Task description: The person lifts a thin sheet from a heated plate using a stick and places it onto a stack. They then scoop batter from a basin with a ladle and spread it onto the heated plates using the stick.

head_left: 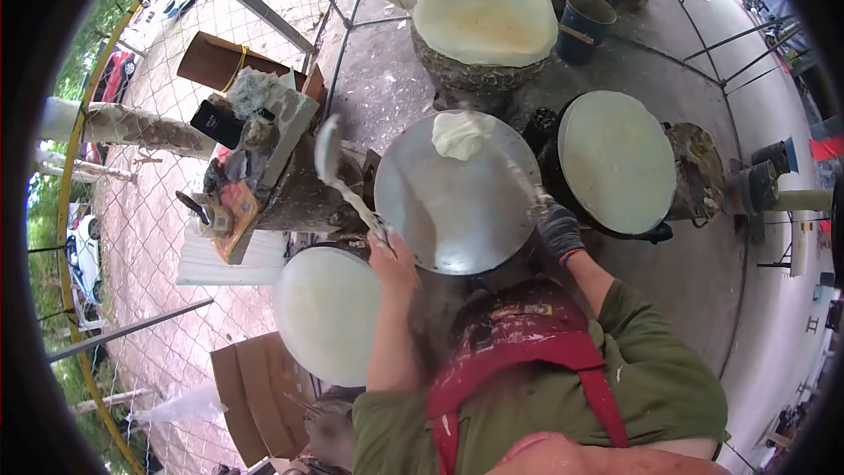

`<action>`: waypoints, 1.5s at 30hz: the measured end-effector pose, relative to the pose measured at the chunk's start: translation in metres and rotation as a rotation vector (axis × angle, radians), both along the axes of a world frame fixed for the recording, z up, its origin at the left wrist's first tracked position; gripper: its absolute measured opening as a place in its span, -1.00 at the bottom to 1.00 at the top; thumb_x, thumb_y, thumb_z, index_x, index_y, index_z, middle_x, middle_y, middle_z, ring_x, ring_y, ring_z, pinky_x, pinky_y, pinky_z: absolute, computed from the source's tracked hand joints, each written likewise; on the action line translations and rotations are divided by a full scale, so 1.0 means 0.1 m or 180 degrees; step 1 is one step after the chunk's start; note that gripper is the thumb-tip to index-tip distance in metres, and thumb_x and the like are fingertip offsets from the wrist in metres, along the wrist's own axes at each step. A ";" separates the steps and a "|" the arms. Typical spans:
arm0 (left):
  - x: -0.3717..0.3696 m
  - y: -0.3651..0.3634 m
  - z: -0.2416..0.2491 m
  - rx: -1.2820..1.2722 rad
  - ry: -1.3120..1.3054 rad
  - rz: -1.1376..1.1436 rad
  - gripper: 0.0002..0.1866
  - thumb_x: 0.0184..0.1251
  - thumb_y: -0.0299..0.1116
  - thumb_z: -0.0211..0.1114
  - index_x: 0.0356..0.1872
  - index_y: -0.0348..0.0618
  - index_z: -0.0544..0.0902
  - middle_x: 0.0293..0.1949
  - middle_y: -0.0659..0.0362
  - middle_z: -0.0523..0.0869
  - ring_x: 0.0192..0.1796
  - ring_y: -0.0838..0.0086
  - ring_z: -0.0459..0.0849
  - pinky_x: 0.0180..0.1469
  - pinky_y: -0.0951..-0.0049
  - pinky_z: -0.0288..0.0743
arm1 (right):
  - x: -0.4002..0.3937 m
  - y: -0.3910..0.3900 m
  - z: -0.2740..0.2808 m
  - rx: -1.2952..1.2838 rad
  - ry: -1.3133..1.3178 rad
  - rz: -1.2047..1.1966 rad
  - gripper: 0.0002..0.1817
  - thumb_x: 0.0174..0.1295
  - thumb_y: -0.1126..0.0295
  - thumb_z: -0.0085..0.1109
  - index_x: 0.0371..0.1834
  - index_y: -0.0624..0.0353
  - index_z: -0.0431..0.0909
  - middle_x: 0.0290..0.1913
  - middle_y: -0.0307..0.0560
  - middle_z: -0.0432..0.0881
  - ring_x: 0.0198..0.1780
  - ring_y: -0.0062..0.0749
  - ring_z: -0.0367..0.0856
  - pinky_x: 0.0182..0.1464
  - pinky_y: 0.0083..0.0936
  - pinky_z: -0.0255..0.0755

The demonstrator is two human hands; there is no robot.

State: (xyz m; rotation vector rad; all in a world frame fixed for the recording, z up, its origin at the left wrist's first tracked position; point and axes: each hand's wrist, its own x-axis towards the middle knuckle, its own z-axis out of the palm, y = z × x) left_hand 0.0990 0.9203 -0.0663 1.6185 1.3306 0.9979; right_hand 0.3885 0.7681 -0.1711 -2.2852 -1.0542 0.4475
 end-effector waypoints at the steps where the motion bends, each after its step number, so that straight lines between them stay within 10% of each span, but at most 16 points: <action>1: -0.07 -0.07 -0.01 0.0054 0.0021 -0.0163 -0.78 0.39 -0.39 0.00 -0.06 -0.31 0.41 -0.41 0.22 0.43 -0.45 0.57 0.39 -0.43 0.60 0.26 | 0.00 -0.02 0.21 0.0327 0.0141 -0.0255 -0.66 0.21 0.23 0.10 -0.01 0.16 0.51 -0.33 0.02 0.63 -0.33 -0.22 0.60 -0.29 -0.38 0.44; 5: -0.33 -0.40 -0.10 -0.0759 0.0140 -0.0327 -0.88 0.40 -0.39 -0.01 -0.16 -0.17 0.44 -0.58 0.41 0.33 -0.65 0.79 0.24 -0.65 0.74 0.12 | -0.37 0.17 0.24 -0.0163 0.1851 -0.0125 -0.60 0.21 0.09 0.06 0.04 0.04 0.51 -0.26 0.15 0.61 -0.26 0.05 0.58 -0.19 -0.22 0.45; 7: -0.45 -0.55 -0.18 -0.0995 0.0094 -0.0167 -0.89 0.40 -0.39 -0.01 -0.16 -0.15 0.43 -0.61 0.42 0.32 -0.68 0.79 0.21 -0.67 0.74 0.11 | -0.31 0.20 -0.24 -0.0023 -0.0510 0.0883 -0.67 0.22 0.18 0.07 -0.04 0.11 0.53 -0.31 0.04 0.63 -0.32 -0.18 0.59 -0.25 -0.37 0.45; 9: -0.59 -0.67 -0.29 -0.0972 -0.0090 0.0080 -0.89 0.40 -0.40 -0.01 -0.15 -0.15 0.43 -0.63 0.43 0.30 -0.70 0.80 0.19 -0.68 0.74 0.10 | -0.16 0.16 -0.23 -0.0041 -0.1128 0.1103 -0.70 0.24 0.21 0.05 -0.07 0.14 0.54 -0.33 -0.01 0.63 -0.36 -0.28 0.59 -0.28 -0.43 0.45; 13: -0.70 -0.79 -0.21 -0.0692 0.0087 0.0340 -0.90 0.39 -0.41 -0.01 -0.15 -0.15 0.42 -0.65 0.43 0.28 -0.71 0.80 0.18 -0.70 0.74 0.09 | 0.29 0.32 0.03 -0.0106 0.1312 0.0361 -0.65 0.25 0.09 -0.03 -0.11 0.09 0.53 -0.30 0.07 0.63 -0.29 -0.02 0.58 -0.26 -0.24 0.43; 21: -0.59 -1.08 -0.22 -0.1031 0.0295 0.0779 -0.81 0.33 -0.38 0.04 -0.23 -0.32 0.48 -0.56 0.20 0.46 -0.55 0.57 0.40 -0.51 0.53 0.28 | 0.26 0.53 0.33 0.0256 -0.0099 0.1722 -0.63 0.28 0.14 -0.09 0.07 0.04 0.46 -0.15 0.21 0.57 -0.07 0.02 0.54 0.01 -0.24 0.40; 25: -0.51 -1.25 -0.17 -0.1111 0.0309 0.1093 -0.79 0.30 -0.37 0.05 -0.29 -0.37 0.50 -0.52 0.10 0.52 -0.47 0.47 0.49 -0.42 0.44 0.36 | 0.72 0.66 -0.01 -0.0459 0.1548 0.1131 -0.61 0.22 0.12 0.04 0.02 0.08 0.51 -0.19 0.18 0.59 -0.16 0.08 0.55 -0.15 -0.26 0.41; 29: -0.32 -1.41 -0.14 -0.1270 0.0088 0.1255 -0.80 0.30 -0.37 0.05 -0.32 -0.36 0.49 -0.56 0.14 0.49 -0.51 0.49 0.46 -0.44 0.43 0.35 | 0.27 0.76 0.35 -0.0766 0.0239 0.2268 -0.60 0.27 0.06 -0.09 0.05 0.04 0.46 -0.15 0.13 0.58 -0.14 0.06 0.55 -0.18 -0.18 0.44; 35: -0.11 -1.63 -0.02 -0.1372 -0.0131 0.1631 -0.83 0.32 -0.37 0.06 -0.33 -0.30 0.48 -0.61 0.27 0.43 -0.58 0.61 0.38 -0.54 0.54 0.29 | 1.18 1.20 -1.05 -0.0162 -0.0379 0.2746 -0.66 0.31 0.12 -0.15 -0.10 0.11 0.50 -0.26 0.14 0.58 -0.24 0.01 0.56 -0.22 -0.26 0.43; 40: 0.13 -1.67 0.19 -0.1733 -0.0657 0.1765 -0.84 0.36 -0.36 0.05 -0.32 -0.25 0.45 -0.59 0.33 0.40 -0.60 0.73 0.34 -0.61 0.66 0.20 | 0.51 0.96 0.37 -0.0110 0.0381 0.2863 -0.70 0.30 0.16 -0.06 -0.15 0.13 0.53 -0.29 0.15 0.57 -0.30 -0.14 0.56 -0.14 -0.41 0.43; 45: 0.12 -1.75 0.07 -0.1361 -0.0282 0.1720 -0.86 0.40 -0.39 -0.03 -0.33 -0.24 0.36 -0.67 0.31 0.29 -0.80 0.68 0.22 -0.81 0.64 0.11 | 1.30 1.49 -0.48 0.0016 0.2088 0.3006 -0.62 0.25 0.18 0.05 0.07 0.09 0.47 -0.30 0.05 0.59 -0.31 -0.34 0.55 -0.21 -0.41 0.44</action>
